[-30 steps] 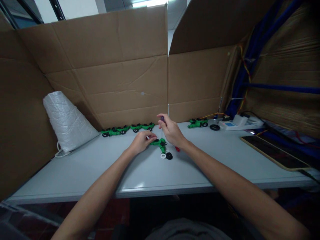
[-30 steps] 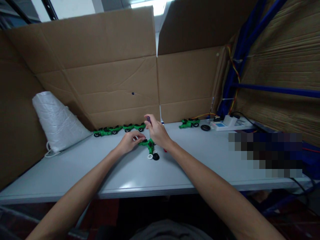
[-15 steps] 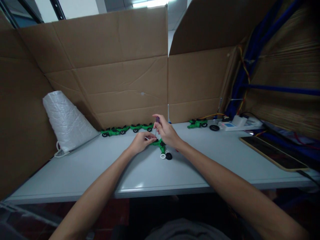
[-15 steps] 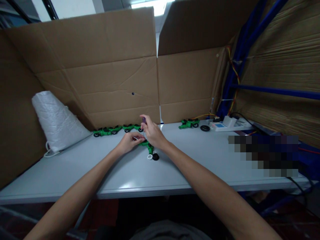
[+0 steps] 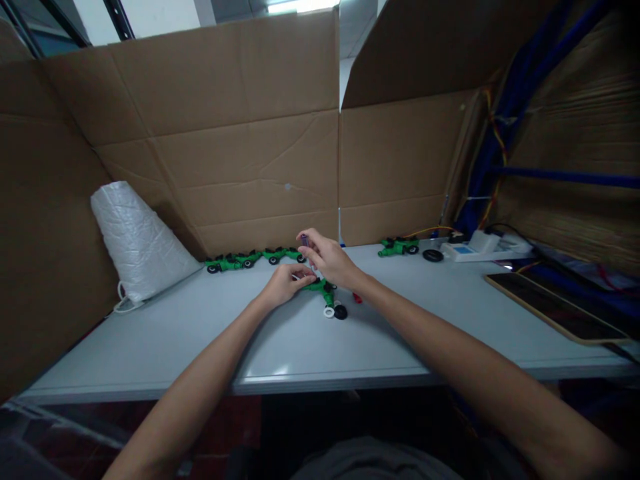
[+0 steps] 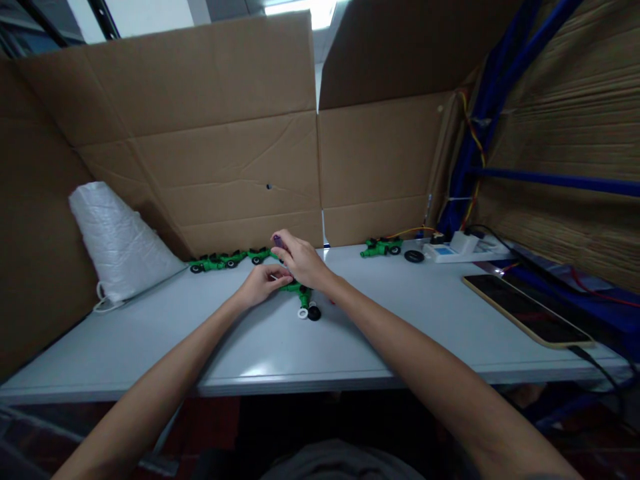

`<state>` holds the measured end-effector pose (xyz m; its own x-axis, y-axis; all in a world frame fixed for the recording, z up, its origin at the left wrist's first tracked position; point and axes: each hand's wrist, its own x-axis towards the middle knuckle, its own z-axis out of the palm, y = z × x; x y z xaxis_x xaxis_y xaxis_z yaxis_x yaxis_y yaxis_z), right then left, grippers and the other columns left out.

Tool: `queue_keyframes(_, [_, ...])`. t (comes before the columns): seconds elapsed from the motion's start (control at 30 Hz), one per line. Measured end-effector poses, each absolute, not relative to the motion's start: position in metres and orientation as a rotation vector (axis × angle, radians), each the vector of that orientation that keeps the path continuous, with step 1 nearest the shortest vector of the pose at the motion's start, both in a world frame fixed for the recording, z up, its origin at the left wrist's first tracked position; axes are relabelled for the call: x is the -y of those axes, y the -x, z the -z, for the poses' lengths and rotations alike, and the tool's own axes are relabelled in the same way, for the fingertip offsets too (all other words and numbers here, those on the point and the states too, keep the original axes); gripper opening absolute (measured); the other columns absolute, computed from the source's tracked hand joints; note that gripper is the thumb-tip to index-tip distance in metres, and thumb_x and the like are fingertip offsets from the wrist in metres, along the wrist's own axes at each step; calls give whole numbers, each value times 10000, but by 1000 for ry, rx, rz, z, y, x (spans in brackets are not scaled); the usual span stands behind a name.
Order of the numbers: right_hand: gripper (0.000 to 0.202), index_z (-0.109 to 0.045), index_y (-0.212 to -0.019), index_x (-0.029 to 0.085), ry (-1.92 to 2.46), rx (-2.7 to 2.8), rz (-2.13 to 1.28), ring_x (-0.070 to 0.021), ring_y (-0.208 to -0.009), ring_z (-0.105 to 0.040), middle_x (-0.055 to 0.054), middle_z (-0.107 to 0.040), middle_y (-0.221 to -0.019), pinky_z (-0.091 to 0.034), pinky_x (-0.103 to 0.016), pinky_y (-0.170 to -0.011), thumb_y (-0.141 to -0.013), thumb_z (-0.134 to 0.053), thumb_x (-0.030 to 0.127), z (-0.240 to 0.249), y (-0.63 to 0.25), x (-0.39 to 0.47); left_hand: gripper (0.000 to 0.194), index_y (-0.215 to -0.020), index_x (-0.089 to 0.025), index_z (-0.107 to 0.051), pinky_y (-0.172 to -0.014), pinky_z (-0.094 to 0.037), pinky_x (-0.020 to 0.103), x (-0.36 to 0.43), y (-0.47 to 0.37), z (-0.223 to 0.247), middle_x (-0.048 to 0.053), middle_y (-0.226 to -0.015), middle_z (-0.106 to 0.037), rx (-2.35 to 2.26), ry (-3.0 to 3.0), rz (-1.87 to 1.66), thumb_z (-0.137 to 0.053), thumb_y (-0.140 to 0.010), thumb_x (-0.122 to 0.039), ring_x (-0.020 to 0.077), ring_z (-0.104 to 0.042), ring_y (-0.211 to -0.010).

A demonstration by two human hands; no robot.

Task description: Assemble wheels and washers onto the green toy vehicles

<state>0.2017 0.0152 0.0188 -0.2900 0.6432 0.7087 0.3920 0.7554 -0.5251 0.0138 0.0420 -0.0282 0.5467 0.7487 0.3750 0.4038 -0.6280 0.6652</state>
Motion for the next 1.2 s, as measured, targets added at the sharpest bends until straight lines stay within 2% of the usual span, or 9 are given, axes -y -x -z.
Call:
queue_keyframes(0.17, [188, -591, -1146, 229, 797, 2030, -274, -160, -730, -601, -3, -645, -850, -414, -241, -664, -1008, -537, 346, -32, -199, -19, 335, -966, -148, -811, -711, -504, 266, -42, -14, 27, 84, -920, -791, -910, -2265, -887, -704, -896, -458, 188, -670, -771])
queue_keyframes(0.33, [200, -586, -1157, 236, 819, 2023, -323, -154, -672, -587, 19, -625, -780, -413, -242, -635, -1004, -536, 355, -32, -200, -22, 302, -962, -139, -810, -739, -513, 276, -42, -15, 26, 93, -955, -796, -895, -2222, -893, -698, -900, -413, 199, -681, -806])
queue_keyframes(0.43, [202, -579, -1152, 248, 808, 1959, -398, -144, -628, -585, 36, -616, -752, -430, -244, -619, -1006, -534, 379, -26, -203, -25, 306, -958, -134, -806, -735, -510, 277, -42, -16, 25, 93, -941, -792, -900, -2214, -895, -694, -902, -413, 195, -678, -796])
queue_keyframes(0.63, [256, -540, -1031, 234, 685, 1776, -670, -110, -533, -558, 4, -690, -853, -448, -234, -492, -982, -550, 485, -14, -204, -32, 320, -953, -127, -799, -724, -511, 272, -40, -18, 23, 94, -946, -786, -913, -2222, -874, -693, -900, -424, 193, -673, -799])
queue_keyframes(0.8, [329, -518, -995, 224, 607, 1680, -816, -101, -492, -542, 18, -675, -777, -441, -207, -414, -935, -618, 532, -11, -202, -34, 289, -946, -128, -790, -749, -511, 276, -38, -16, 20, 79, -924, -782, -919, -2242, -865, -686, -906, -395, 185, -670, -799])
queue_keyframes(1.2, [308, -520, -964, 220, 609, 1692, -785, -89, -473, -550, 38, -652, -735, -443, -185, -401, -939, -634, 506, -14, -204, -29, 308, -968, -123, -773, -712, -494, 270, -37, -18, 20, 78, -919, -772, -940, -2259, -877, -666, -929, -409, 170, -650, -755])
